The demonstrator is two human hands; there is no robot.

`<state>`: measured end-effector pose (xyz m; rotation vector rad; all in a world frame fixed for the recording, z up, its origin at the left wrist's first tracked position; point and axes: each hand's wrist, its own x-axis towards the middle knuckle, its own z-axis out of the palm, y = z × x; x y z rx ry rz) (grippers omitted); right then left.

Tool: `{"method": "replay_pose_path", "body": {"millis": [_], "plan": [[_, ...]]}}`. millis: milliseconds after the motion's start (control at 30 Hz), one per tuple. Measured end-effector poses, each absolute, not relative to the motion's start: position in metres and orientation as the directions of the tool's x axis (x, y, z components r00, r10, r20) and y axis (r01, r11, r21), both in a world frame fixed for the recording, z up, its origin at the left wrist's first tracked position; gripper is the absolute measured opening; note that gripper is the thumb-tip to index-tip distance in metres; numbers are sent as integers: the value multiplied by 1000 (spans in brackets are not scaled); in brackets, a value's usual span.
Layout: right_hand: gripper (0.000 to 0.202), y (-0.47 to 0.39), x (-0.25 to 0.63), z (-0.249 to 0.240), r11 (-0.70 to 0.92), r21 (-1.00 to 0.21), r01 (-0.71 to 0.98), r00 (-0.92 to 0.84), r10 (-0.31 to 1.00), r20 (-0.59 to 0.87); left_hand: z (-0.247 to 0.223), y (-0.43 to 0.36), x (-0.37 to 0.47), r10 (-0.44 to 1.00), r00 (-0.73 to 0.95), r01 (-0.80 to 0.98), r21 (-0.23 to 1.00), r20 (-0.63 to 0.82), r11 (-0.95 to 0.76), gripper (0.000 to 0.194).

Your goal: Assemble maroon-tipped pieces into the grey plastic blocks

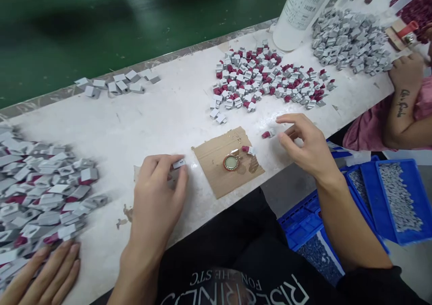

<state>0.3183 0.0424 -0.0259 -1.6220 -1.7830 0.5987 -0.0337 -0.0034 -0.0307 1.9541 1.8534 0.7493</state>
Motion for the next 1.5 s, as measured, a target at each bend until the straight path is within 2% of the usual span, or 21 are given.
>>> {"method": "replay_pose_path", "body": {"millis": [133, 233, 400, 600, 733, 800, 933, 1100, 1167, 1267, 1367, 1500], "plan": [[17, 51, 319, -23, 176, -687, 705, -139, 984, 110, -29, -3, -33, 991, 40, 789, 604, 131, -112, 17], [14, 49, 322, -20, 178, -732, 658, -188, 980, 69, -28, -5, -34, 992, 56, 782, 613, 116, -116, 13], [7, 35, 328, -23, 264, -738, 620, -273, 955, 112, -30, -9, -35, 996, 10, 759, 648, 84, -62, 12], [13, 21, 325, -34, 217, -697, 683, -83, 972, 221, -33, -11, -37, 994, -8, 745, 664, 113, -69, 16], [16, 3, 305, -30, 171, -784, 597, 52, 967, 250, -30, -13, -35, 992, -18, 749, 659, 122, -67, 18], [19, -7, 289, -24, 171, -831, 530, 84, 964, 252, -27, -15, -31, 994, -42, 713, 700, 101, -41, 18], [26, -21, 256, -12, 172, -907, 385, 67, 975, 213, -23, -17, -20, 997, -77, 626, 779, 28, 26, 15], [20, -22, 238, -13, 68, -965, 252, 73, 993, 89, -27, -16, -13, 993, -47, 681, 731, 108, -47, 24], [17, -22, 237, -15, 29, -966, 258, 92, 994, 54, -31, -17, -14, 991, -16, 697, 712, 136, -86, 27], [15, -24, 237, -16, 13, -959, 283, 108, 993, 45, -36, -18, -16, 990, 26, 725, 680, 136, -112, 19], [16, -27, 236, -15, 50, -944, 326, 90, 992, 83, -37, -20, -19, 991, 40, 728, 676, 125, -115, 15], [18, -29, 233, -16, 126, -907, 402, 43, 987, 157, -39, -21, -24, 989, 69, 703, 697, 130, -141, 22]]}}
